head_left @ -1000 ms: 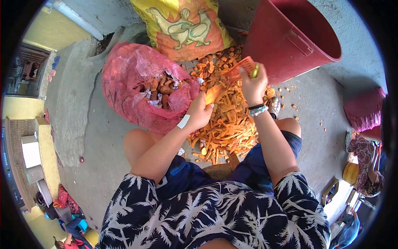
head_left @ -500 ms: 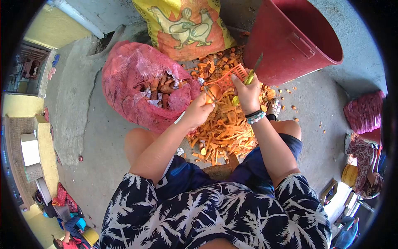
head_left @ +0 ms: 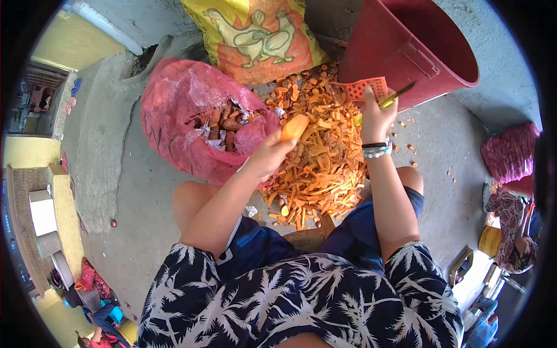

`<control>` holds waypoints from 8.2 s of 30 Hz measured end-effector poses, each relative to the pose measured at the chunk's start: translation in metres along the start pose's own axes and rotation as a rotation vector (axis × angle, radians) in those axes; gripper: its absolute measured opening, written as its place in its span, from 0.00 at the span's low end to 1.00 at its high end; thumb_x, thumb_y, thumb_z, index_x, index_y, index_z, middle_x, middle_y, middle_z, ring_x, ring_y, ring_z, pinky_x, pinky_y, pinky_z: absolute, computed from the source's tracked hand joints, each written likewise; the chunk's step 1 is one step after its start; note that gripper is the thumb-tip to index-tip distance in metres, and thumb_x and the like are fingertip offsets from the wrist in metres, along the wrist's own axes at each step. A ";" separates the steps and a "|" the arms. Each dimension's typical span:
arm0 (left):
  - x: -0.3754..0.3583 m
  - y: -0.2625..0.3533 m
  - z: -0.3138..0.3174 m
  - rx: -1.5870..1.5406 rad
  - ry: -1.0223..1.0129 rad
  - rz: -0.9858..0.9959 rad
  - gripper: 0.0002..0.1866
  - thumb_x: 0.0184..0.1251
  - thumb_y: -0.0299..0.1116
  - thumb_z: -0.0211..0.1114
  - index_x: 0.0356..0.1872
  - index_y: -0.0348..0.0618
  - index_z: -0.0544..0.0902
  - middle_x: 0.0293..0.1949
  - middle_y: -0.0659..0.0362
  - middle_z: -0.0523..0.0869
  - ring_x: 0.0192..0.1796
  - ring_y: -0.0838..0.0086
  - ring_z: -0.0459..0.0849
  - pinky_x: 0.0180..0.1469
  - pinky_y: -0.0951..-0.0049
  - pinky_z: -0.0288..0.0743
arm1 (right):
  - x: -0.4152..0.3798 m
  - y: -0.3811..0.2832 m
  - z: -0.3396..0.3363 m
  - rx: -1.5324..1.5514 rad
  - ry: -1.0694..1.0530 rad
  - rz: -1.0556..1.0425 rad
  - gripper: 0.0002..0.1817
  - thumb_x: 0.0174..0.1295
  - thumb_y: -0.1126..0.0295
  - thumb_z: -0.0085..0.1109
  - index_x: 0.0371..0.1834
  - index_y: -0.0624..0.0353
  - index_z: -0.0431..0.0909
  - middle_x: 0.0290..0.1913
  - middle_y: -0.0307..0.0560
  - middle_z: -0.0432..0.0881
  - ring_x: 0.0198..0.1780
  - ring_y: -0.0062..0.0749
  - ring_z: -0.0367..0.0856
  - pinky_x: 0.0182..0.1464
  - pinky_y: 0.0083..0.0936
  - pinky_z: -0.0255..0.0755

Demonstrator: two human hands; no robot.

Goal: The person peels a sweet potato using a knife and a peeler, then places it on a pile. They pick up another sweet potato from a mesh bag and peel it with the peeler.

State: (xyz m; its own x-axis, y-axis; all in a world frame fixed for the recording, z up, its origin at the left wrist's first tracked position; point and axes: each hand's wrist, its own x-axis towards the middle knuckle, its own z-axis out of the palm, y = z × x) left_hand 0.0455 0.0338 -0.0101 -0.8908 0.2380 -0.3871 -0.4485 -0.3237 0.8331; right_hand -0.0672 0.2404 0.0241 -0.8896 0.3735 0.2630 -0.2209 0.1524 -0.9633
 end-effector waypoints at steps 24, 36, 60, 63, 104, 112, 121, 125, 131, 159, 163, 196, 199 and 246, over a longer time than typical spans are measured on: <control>0.001 0.023 0.020 -0.351 0.059 -0.166 0.19 0.72 0.47 0.39 0.37 0.41 0.71 0.21 0.57 0.75 0.16 0.80 0.64 0.20 0.79 0.59 | 0.004 0.006 0.003 -0.001 0.018 0.028 0.09 0.56 0.73 0.61 0.35 0.59 0.69 0.27 0.37 0.76 0.22 0.15 0.71 0.20 0.14 0.66; 0.004 0.022 0.018 -0.557 -0.208 -0.224 0.19 0.70 0.48 0.42 0.38 0.40 0.71 0.17 0.56 0.73 0.12 0.81 0.60 0.17 0.81 0.55 | 0.004 -0.019 -0.008 0.604 -0.340 0.375 0.10 0.55 0.74 0.61 0.35 0.56 0.69 0.25 0.34 0.74 0.21 0.14 0.68 0.20 0.13 0.61; -0.003 0.030 0.029 -0.101 -0.038 0.363 0.20 0.72 0.45 0.43 0.28 0.40 0.75 0.19 0.59 0.76 0.18 0.82 0.68 0.21 0.82 0.61 | 0.000 0.000 -0.010 0.439 -0.059 0.670 0.02 0.57 0.76 0.56 0.31 0.60 0.73 0.23 0.38 0.76 0.16 0.18 0.67 0.16 0.17 0.61; 0.000 0.035 0.014 0.249 -0.102 0.520 0.16 0.70 0.42 0.48 0.36 0.38 0.75 0.30 0.63 0.77 0.32 0.82 0.73 0.35 0.80 0.66 | 0.001 -0.001 -0.012 0.543 -0.137 0.660 0.02 0.58 0.77 0.55 0.30 0.61 0.72 0.21 0.37 0.73 0.16 0.19 0.66 0.17 0.18 0.61; -0.002 0.035 0.021 0.846 0.087 0.524 0.08 0.44 0.25 0.62 0.27 0.39 0.74 0.22 0.60 0.75 0.26 0.75 0.75 0.31 0.74 0.68 | 0.008 -0.018 -0.031 0.502 -0.214 0.559 0.05 0.56 0.76 0.57 0.33 0.60 0.71 0.24 0.39 0.75 0.17 0.17 0.68 0.18 0.14 0.61; 0.001 0.029 0.038 0.912 0.261 0.701 0.09 0.43 0.26 0.65 0.26 0.38 0.74 0.22 0.56 0.77 0.24 0.68 0.77 0.29 0.73 0.69 | -0.016 -0.011 -0.005 0.231 -0.047 0.434 0.06 0.57 0.76 0.57 0.33 0.57 0.69 0.24 0.37 0.76 0.18 0.16 0.69 0.17 0.13 0.62; -0.001 0.038 0.043 0.921 0.291 0.823 0.08 0.44 0.23 0.63 0.25 0.38 0.72 0.20 0.58 0.75 0.23 0.71 0.75 0.27 0.75 0.67 | -0.002 0.008 -0.015 0.318 -0.023 0.450 0.08 0.55 0.74 0.59 0.36 0.58 0.71 0.25 0.36 0.76 0.19 0.16 0.70 0.19 0.12 0.62; -0.001 0.040 0.028 0.845 0.283 0.801 0.09 0.42 0.23 0.63 0.26 0.39 0.72 0.22 0.57 0.75 0.25 0.67 0.75 0.28 0.73 0.68 | 0.008 -0.016 -0.025 0.318 -0.246 0.399 0.09 0.55 0.74 0.60 0.36 0.58 0.70 0.28 0.38 0.76 0.23 0.17 0.72 0.25 0.16 0.69; 0.005 0.035 0.015 0.918 0.329 0.618 0.16 0.40 0.25 0.67 0.34 0.37 0.75 0.29 0.48 0.79 0.32 0.54 0.80 0.33 0.65 0.71 | -0.039 -0.063 -0.019 0.012 -1.031 -0.267 0.28 0.48 0.80 0.59 0.56 0.51 0.71 0.37 0.45 0.82 0.33 0.38 0.82 0.35 0.31 0.75; 0.046 0.055 0.022 0.498 0.473 0.292 0.25 0.50 0.35 0.66 0.52 0.42 0.76 0.31 0.59 0.80 0.32 0.78 0.77 0.34 0.75 0.70 | 0.036 -0.016 -0.047 0.600 -0.119 0.428 0.16 0.57 0.78 0.54 0.49 0.65 0.71 0.31 0.40 0.77 0.19 0.14 0.66 0.20 0.12 0.60; 0.067 0.195 0.128 0.460 -0.055 1.000 0.31 0.52 0.43 0.68 0.54 0.37 0.72 0.43 0.52 0.81 0.47 0.70 0.79 0.52 0.71 0.71 | 0.030 -0.012 -0.044 0.680 -0.143 0.504 0.14 0.58 0.78 0.53 0.48 0.65 0.71 0.29 0.40 0.77 0.17 0.16 0.66 0.19 0.14 0.62; 0.118 -0.189 -0.313 1.129 1.012 -0.682 0.15 0.50 0.31 0.63 0.39 0.33 0.78 0.41 0.42 0.81 0.44 0.52 0.81 0.48 0.58 0.75 | -0.002 0.015 0.023 0.346 -0.238 0.827 0.17 0.60 0.74 0.50 0.54 0.59 0.68 0.40 0.33 0.77 0.30 0.08 0.70 0.23 0.07 0.54; 0.117 -0.184 -0.285 1.096 1.137 -0.687 0.19 0.51 0.28 0.62 0.46 0.34 0.73 0.43 0.43 0.79 0.46 0.51 0.79 0.48 0.57 0.75 | 0.000 0.023 0.018 0.320 -0.272 0.833 0.18 0.62 0.75 0.46 0.56 0.61 0.64 0.49 0.44 0.75 0.50 0.27 0.76 0.52 0.26 0.72; -0.018 0.033 0.013 -0.684 0.172 0.124 0.21 0.59 0.46 0.56 0.45 0.41 0.71 0.38 0.54 0.79 0.39 0.62 0.80 0.37 0.61 0.76 | -0.039 -0.009 -0.030 0.475 -0.482 0.641 0.06 0.58 0.74 0.59 0.37 0.62 0.75 0.25 0.35 0.76 0.21 0.16 0.69 0.22 0.15 0.62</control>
State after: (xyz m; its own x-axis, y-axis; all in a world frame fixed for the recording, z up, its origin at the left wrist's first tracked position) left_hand 0.0479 0.0304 0.0297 -0.9116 0.0330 -0.4097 -0.2386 -0.8540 0.4622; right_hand -0.0189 0.2521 0.0241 -0.9448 -0.1791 -0.2744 0.3238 -0.3813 -0.8659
